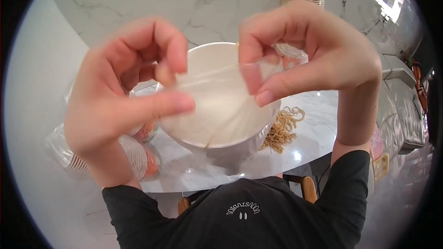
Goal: Organizing and bundling paper cups using rubber bands on a workbench.
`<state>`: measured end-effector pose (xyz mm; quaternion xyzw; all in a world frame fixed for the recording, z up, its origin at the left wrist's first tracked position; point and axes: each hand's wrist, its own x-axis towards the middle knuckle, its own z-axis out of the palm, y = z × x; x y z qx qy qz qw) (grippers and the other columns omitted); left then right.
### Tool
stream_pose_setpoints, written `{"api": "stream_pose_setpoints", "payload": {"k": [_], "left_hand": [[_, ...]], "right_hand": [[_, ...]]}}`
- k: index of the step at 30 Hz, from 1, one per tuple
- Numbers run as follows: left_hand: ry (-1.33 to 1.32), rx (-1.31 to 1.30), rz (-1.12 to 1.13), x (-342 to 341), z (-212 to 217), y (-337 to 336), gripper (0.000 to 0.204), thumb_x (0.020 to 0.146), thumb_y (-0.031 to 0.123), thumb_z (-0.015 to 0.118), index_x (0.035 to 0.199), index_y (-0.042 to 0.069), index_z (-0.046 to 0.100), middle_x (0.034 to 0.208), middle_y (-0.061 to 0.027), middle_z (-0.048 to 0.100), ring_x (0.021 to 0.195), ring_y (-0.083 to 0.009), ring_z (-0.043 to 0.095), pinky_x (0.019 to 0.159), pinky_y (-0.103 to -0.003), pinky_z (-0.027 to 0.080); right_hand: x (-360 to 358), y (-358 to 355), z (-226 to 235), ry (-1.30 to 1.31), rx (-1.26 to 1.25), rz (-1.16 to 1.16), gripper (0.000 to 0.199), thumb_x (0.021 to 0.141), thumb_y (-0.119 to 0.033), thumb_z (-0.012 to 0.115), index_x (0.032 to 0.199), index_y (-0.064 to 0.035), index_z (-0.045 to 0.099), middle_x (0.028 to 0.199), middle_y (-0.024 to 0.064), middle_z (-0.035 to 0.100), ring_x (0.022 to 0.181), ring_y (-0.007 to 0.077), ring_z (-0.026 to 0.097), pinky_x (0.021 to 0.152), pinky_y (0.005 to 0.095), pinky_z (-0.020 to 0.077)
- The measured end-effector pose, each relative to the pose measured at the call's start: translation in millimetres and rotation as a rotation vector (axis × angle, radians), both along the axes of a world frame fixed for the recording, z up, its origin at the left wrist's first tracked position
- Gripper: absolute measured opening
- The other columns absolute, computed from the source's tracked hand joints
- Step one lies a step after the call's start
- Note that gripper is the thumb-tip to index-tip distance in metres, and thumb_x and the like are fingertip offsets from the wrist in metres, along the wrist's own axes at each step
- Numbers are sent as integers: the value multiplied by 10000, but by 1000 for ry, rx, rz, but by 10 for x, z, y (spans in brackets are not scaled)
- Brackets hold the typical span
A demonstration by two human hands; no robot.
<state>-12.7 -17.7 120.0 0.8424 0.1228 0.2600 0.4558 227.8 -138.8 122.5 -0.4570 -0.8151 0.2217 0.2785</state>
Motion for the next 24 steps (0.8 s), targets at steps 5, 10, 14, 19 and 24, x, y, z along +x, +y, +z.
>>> {"api": "stream_pose_setpoints", "payload": {"k": [5,10,14,19,24], "left_hand": [[118,-96,-127,108,-26,181,708,634,185,886,1241,-80,635,1092,-76,631,969,-135,561,747,-188,450],[330,-29,-310,-101,67,232,477,689,104,876,1100,30,646,996,-55,713,975,-148,620,892,-310,464],[237,-305,-309,-90,123,272,657,681,280,951,1096,-45,559,1103,-53,639,980,-125,612,833,-219,450],[-25,-46,-356,-157,364,778,783,838,483,833,1289,-34,457,1197,-57,548,1085,-123,581,922,-234,468],[-461,-375,-482,84,595,1173,713,1000,373,638,1513,-40,363,1410,-162,563,1261,-213,578,1060,-332,463]], "right_hand": [[47,82,-59,198,-137,75,214,821,-64,813,939,-14,642,850,5,659,855,81,625,754,234,472],[18,-73,149,291,-92,6,277,823,-118,834,906,-2,597,865,36,667,864,130,705,797,261,505],[157,115,205,9,50,-117,534,758,-255,915,1103,55,652,831,18,645,738,105,643,689,250,512],[180,345,243,101,-518,88,656,791,-244,910,1305,44,622,1010,105,700,690,117,644,550,261,513],[331,419,513,712,-97,-142,375,942,-259,758,1196,-29,605,1117,3,670,1090,104,638,979,324,517]]}}
